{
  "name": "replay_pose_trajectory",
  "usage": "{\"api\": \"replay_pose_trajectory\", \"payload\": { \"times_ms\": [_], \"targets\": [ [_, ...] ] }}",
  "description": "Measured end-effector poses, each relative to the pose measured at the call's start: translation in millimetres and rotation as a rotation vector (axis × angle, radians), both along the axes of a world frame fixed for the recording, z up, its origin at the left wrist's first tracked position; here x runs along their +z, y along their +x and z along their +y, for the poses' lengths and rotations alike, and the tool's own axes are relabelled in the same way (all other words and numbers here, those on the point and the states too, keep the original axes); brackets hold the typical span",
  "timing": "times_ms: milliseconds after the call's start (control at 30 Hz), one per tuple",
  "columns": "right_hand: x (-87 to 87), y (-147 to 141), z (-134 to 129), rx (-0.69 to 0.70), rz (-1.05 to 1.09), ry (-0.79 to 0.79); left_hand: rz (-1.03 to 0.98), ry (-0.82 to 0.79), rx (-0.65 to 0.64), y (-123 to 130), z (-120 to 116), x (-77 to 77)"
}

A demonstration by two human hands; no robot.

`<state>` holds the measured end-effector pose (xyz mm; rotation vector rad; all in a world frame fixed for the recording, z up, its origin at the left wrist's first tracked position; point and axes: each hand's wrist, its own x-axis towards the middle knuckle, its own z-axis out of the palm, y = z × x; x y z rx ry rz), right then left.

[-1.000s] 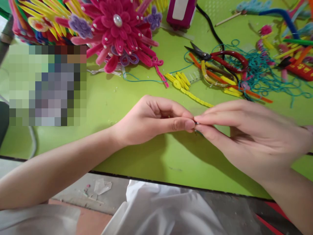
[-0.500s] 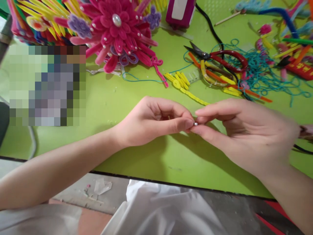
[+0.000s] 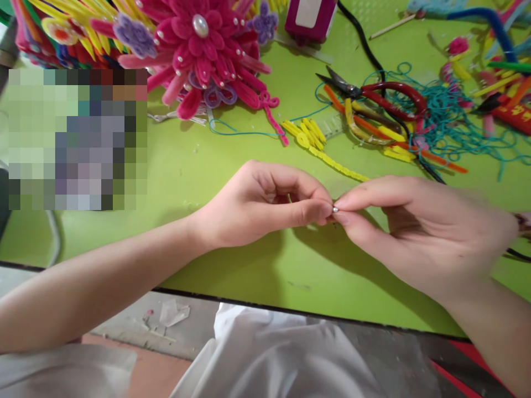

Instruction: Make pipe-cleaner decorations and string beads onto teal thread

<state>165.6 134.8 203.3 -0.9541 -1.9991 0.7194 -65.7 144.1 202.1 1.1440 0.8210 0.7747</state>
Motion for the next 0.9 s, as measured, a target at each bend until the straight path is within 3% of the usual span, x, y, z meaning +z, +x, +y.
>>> {"api": "replay_pose_trajectory", "payload": {
  "times_ms": [133,333,633,900],
  "targets": [
    [3.7,-2.0,-0.2,-0.011,-0.114,0.047,-0.002,-0.006,-0.001,0.3,0.2,0.5],
    [3.5,-0.1,-1.4,-0.029,-0.189,-0.009,-0.007,-0.012,-0.004,0.7,-0.1,0.0],
    [-4.5,1.7,-0.7,0.002,0.112,-0.101,-0.012,-0.011,0.024,1.0,-1.0,3.4],
    [-3.6,-0.9,-1.9,-0.029,0.010,-0.103,0.072,0.041,0.093,4.9,-4.4,3.1]
  ]
}}
